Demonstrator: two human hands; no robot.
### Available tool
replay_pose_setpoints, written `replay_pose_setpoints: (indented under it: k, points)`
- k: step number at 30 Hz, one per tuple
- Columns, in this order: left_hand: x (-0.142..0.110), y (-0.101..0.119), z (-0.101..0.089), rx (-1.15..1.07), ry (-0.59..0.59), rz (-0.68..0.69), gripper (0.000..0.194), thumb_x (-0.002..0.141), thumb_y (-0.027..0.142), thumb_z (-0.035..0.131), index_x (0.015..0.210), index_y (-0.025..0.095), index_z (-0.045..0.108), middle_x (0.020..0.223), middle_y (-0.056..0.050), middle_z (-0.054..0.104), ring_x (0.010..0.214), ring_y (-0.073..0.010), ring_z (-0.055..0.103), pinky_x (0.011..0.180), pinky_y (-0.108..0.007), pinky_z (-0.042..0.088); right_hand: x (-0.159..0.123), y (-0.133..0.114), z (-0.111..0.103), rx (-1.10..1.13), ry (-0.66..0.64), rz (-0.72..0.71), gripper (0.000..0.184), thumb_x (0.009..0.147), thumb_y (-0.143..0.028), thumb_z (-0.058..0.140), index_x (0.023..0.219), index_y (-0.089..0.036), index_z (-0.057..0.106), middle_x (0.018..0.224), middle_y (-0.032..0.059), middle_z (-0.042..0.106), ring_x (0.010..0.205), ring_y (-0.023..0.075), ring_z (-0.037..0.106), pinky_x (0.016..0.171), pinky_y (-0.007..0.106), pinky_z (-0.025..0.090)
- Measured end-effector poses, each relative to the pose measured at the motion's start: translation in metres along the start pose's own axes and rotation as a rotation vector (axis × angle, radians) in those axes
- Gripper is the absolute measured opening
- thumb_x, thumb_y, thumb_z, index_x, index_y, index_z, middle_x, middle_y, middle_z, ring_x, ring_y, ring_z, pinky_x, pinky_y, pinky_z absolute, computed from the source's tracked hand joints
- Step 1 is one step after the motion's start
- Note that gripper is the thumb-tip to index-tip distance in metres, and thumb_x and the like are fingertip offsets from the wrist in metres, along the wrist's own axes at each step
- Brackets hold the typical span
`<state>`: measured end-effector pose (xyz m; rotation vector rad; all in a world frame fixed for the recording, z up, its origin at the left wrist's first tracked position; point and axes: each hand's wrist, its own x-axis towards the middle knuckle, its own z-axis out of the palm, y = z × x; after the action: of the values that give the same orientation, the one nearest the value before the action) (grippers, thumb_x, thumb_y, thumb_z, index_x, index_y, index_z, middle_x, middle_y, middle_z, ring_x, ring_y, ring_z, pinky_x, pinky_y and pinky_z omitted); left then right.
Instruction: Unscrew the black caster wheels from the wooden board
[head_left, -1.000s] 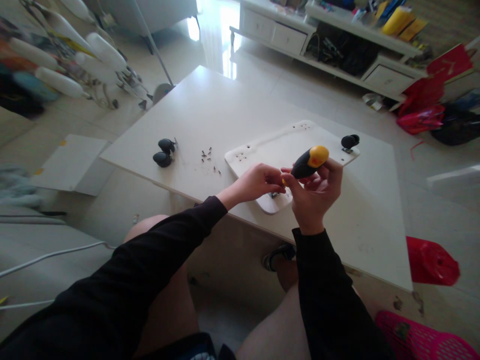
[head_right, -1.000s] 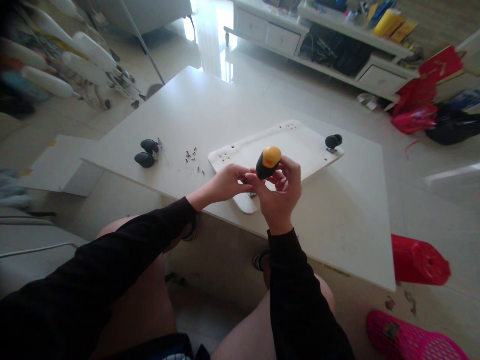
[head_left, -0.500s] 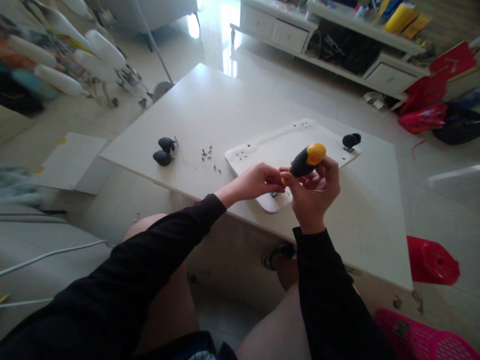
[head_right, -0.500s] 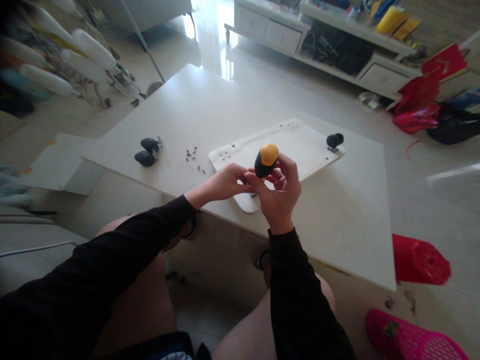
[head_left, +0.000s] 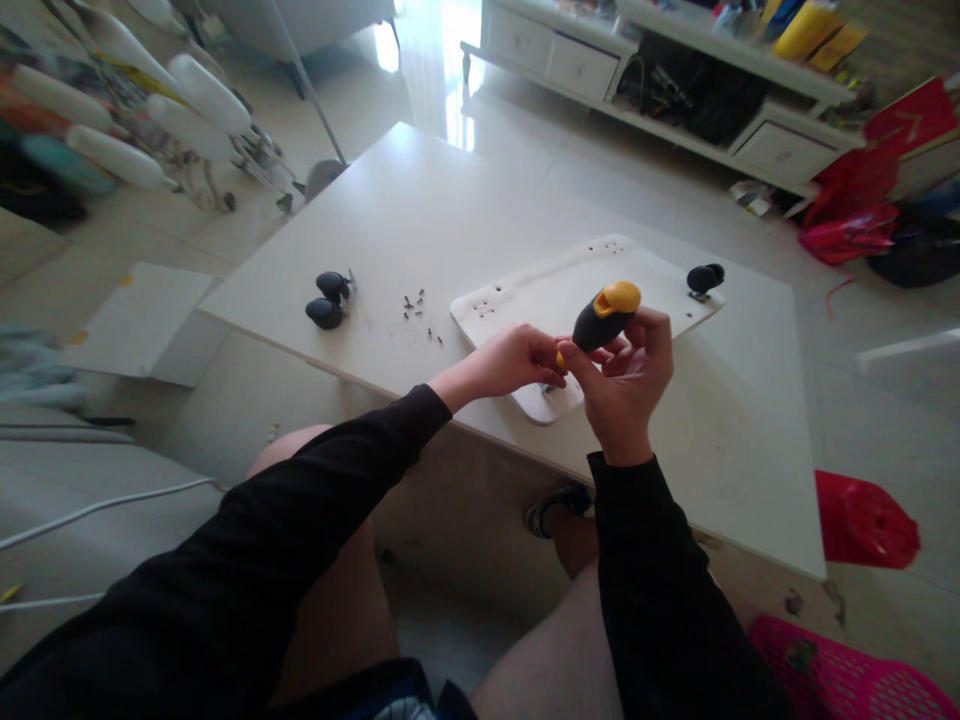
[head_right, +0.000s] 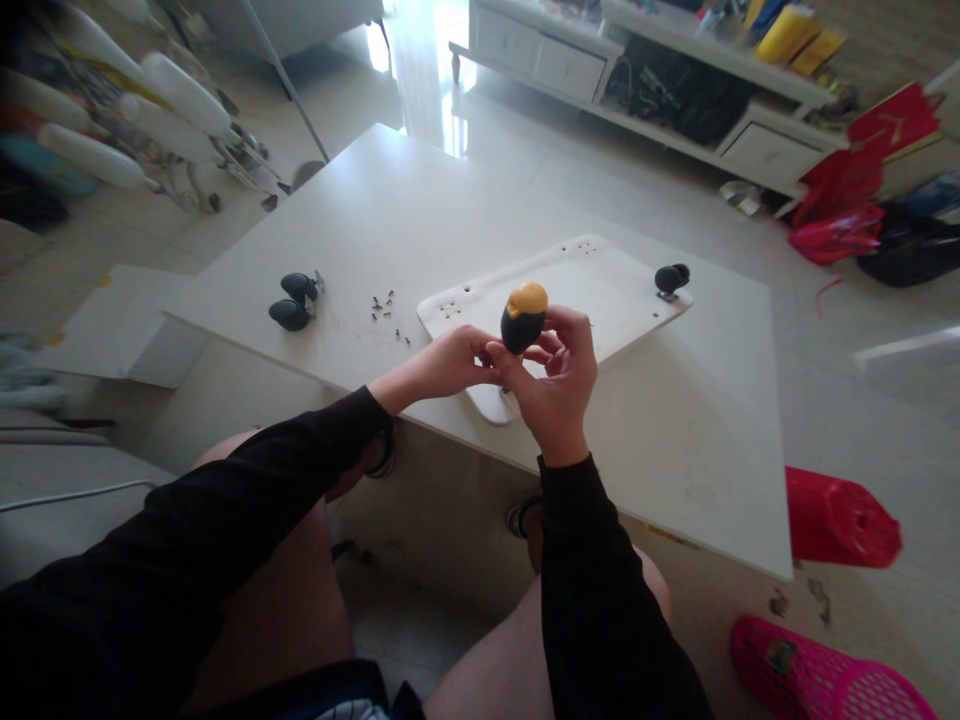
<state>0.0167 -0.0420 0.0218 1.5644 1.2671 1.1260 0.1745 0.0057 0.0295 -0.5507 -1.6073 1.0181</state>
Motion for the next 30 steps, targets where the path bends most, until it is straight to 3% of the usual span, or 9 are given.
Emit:
replay_pose_setpoints:
  k: [6, 14, 30]
  points:
    - [-0.001, 0.004, 0.0, 0.008, 0.024, 0.0, 0.017, 0.082, 0.029, 0.082, 0.081, 0.013, 0.078, 0.068, 0.001, 0.067, 0.064, -0.0099, 0.057, 0.063, -0.024, 0.044, -0.001, 0.0, 0.002, -0.023, 0.016, -0.032, 0.047, 0.08, -0.045, 0.089, 0.116, -0.036, 0.061, 0.102, -0.0023, 0.066, 0.084, 0.0187, 0.077, 0.068, 0.037, 0.069]
    - [-0.002, -0.001, 0.002, 0.015, 0.02, 0.013, 0.016, 0.083, 0.028, 0.083, 0.079, 0.013, 0.079, 0.074, -0.005, 0.076, 0.073, -0.0147, 0.066, 0.071, -0.028, 0.051, -0.004, 0.0, 0.002, -0.017, -0.012, -0.007, 0.049, 0.078, -0.038, 0.092, 0.121, -0.035, 0.069, 0.102, -0.0015, 0.075, 0.089, 0.0194, 0.078, 0.071, 0.035, 0.069]
    - [-0.002, -0.005, -0.002, 0.0, -0.045, 0.045, 0.017, 0.085, 0.028, 0.082, 0.091, 0.012, 0.081, 0.082, -0.008, 0.079, 0.08, -0.0162, 0.071, 0.075, -0.028, 0.054, -0.005, 0.012, -0.003, -0.061, -0.09, 0.002, 0.053, 0.082, -0.038, 0.088, 0.131, -0.035, 0.069, 0.104, 0.0005, 0.074, 0.094, 0.0215, 0.077, 0.079, 0.04, 0.07]
